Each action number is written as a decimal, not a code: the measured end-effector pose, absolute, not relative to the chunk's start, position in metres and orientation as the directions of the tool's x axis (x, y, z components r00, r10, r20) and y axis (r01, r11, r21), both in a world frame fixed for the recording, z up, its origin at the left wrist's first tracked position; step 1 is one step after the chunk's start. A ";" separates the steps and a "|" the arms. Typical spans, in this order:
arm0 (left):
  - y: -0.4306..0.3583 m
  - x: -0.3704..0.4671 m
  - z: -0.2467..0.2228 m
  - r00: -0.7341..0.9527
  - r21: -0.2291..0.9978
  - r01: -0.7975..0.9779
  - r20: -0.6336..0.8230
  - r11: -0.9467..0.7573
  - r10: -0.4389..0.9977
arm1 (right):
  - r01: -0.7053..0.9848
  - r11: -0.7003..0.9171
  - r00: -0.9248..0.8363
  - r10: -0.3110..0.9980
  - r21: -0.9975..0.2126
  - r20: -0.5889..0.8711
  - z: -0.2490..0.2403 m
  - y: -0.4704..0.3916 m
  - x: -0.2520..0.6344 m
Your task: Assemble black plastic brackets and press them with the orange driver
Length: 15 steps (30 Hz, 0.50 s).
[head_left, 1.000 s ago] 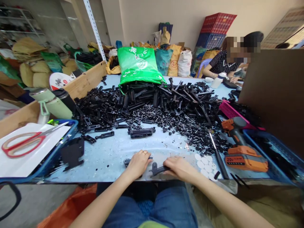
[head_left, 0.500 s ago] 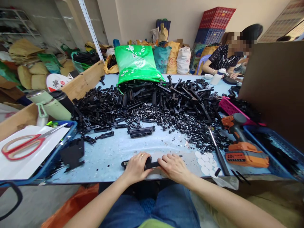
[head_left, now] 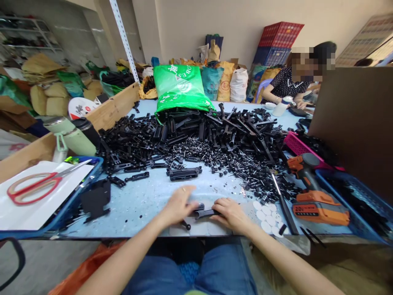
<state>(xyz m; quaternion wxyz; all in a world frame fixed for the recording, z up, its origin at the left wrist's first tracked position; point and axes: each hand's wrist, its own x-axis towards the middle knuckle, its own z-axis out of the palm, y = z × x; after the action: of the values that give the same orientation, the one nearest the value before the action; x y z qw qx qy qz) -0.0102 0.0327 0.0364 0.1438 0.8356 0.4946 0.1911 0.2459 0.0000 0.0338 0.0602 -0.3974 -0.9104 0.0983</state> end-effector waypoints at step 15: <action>0.173 -0.056 0.025 -0.046 0.186 0.983 0.178 0.013 0.983 | 0.929 0.362 -0.342 0.921 -0.082 0.190 0.025 0.102 0.238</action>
<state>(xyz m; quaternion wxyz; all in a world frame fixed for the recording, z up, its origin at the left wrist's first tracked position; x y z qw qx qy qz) -0.0558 0.1727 0.0247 0.0008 0.6906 0.7115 0.1296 0.2382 0.1017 0.0247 0.1018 -0.5646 -0.8188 -0.0202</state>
